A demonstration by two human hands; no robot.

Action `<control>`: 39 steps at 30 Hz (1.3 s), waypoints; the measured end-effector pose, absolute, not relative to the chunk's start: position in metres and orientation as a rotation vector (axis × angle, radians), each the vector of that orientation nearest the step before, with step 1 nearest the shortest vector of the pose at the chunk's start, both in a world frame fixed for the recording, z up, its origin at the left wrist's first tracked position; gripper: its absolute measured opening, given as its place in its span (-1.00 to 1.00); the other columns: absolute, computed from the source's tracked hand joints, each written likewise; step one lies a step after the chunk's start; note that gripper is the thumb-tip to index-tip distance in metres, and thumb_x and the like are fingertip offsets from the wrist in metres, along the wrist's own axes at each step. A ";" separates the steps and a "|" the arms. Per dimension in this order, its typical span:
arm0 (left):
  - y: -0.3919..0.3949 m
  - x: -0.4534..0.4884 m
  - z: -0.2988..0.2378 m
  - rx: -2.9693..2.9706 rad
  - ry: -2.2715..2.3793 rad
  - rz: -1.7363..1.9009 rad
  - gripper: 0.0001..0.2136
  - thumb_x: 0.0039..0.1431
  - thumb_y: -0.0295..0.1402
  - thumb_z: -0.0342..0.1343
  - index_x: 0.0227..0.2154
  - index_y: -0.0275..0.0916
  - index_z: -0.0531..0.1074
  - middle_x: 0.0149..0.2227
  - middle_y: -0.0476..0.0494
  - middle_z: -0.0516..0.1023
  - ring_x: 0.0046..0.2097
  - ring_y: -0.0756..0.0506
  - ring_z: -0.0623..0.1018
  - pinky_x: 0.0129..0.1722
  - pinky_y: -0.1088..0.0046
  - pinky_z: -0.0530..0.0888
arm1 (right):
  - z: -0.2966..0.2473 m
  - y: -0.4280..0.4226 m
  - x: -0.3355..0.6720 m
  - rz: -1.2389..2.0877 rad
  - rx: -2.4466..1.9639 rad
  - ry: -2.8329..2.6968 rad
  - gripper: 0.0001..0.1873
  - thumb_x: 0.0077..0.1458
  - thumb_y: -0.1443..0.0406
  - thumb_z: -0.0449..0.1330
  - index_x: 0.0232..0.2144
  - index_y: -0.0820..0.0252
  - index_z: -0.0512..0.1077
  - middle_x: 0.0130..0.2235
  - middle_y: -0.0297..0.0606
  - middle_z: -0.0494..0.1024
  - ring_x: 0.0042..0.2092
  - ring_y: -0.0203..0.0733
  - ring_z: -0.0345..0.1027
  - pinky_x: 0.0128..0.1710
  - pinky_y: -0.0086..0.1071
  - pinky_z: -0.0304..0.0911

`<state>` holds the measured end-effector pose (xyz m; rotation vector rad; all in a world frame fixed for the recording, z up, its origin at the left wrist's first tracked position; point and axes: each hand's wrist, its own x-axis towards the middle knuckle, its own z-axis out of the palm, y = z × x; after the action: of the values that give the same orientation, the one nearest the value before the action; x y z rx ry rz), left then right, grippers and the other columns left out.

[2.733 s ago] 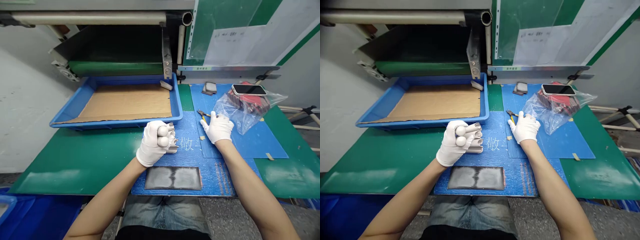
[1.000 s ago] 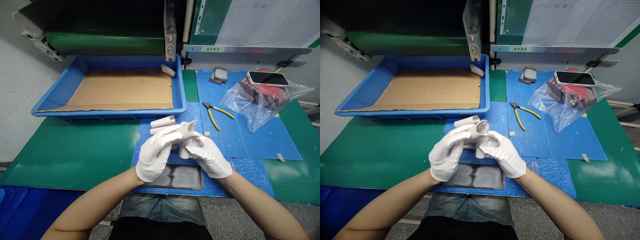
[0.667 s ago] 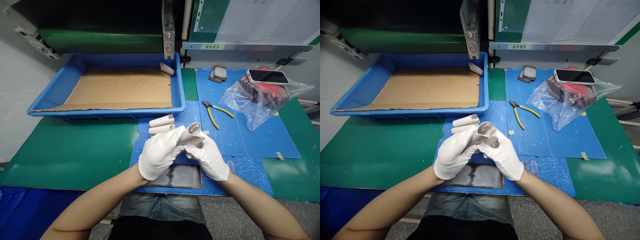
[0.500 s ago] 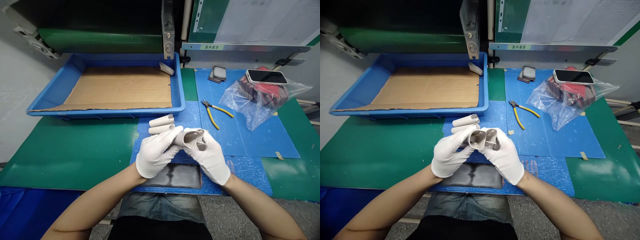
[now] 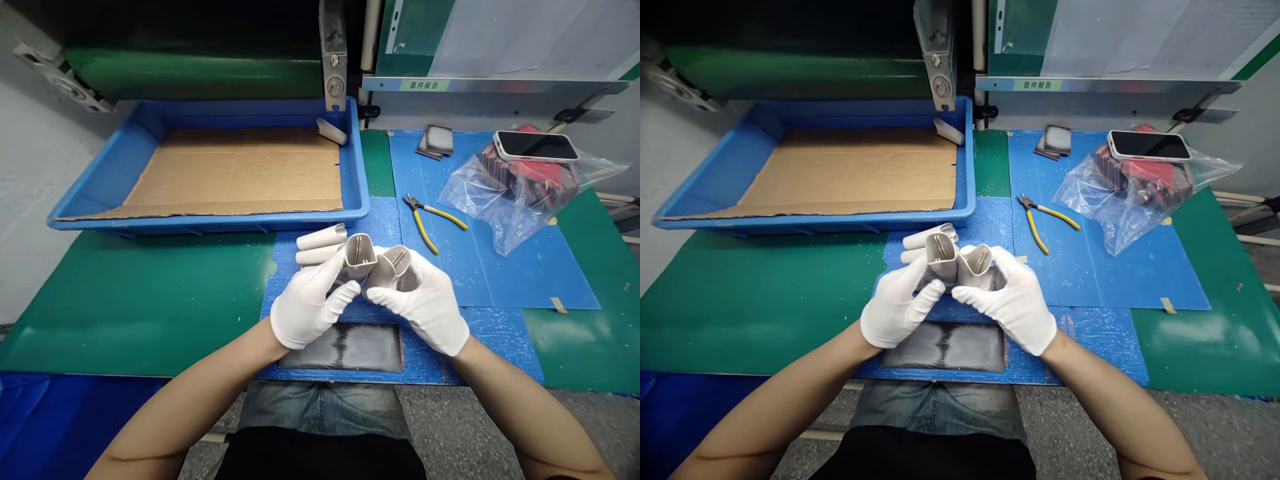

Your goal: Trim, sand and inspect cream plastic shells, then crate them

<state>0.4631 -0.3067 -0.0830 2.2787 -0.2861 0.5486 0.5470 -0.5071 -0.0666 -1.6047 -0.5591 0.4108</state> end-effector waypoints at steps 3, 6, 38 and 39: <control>-0.307 0.464 -0.082 2.217 -0.303 0.615 -0.58 0.43 -0.39 0.10 0.30 -0.20 0.41 0.17 -0.22 0.62 0.12 -0.18 0.66 0.21 0.30 0.58 | -0.067 -0.508 0.547 0.373 -1.624 -0.528 -0.53 -0.02 0.12 0.55 -0.10 0.08 0.55 -0.08 -0.21 0.63 -0.05 -0.07 0.48 0.04 -0.09 0.41; -0.305 0.465 -0.082 2.098 -0.207 0.545 -0.62 0.33 -0.33 0.26 0.18 -0.23 0.53 0.10 -0.24 0.66 0.08 -0.21 0.67 0.15 0.25 0.62 | -0.063 -0.508 0.546 0.359 -1.593 -0.491 -0.51 -0.04 0.12 0.56 -0.08 0.08 0.55 -0.08 -0.22 0.63 -0.06 -0.10 0.48 0.00 -0.13 0.42; -0.306 0.464 -0.065 1.527 -0.023 -0.036 -0.36 0.18 -0.21 0.41 0.27 -0.20 0.35 0.18 -0.33 0.57 -0.03 -0.30 0.71 -0.26 0.27 0.76 | -0.056 -0.510 0.544 0.541 -1.510 -0.400 -0.47 0.00 0.04 0.52 -0.03 0.10 0.57 -0.11 -0.21 0.62 -0.15 -0.12 0.50 -0.15 -0.19 0.50; -0.306 0.464 -0.064 1.547 -0.038 -0.012 -0.37 0.18 -0.22 0.41 0.27 -0.20 0.36 0.19 -0.32 0.56 0.05 -0.33 0.69 -0.15 0.22 0.76 | -0.055 -0.510 0.544 0.517 -1.510 -0.416 -0.48 0.01 0.04 0.52 -0.03 0.10 0.57 -0.06 -0.20 0.63 -0.07 -0.08 0.52 -0.03 -0.13 0.49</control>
<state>0.4642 -0.3056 -0.0645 1.5472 -0.0377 -0.0119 0.5438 -0.5102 -0.0554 -1.5099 -0.4165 0.5173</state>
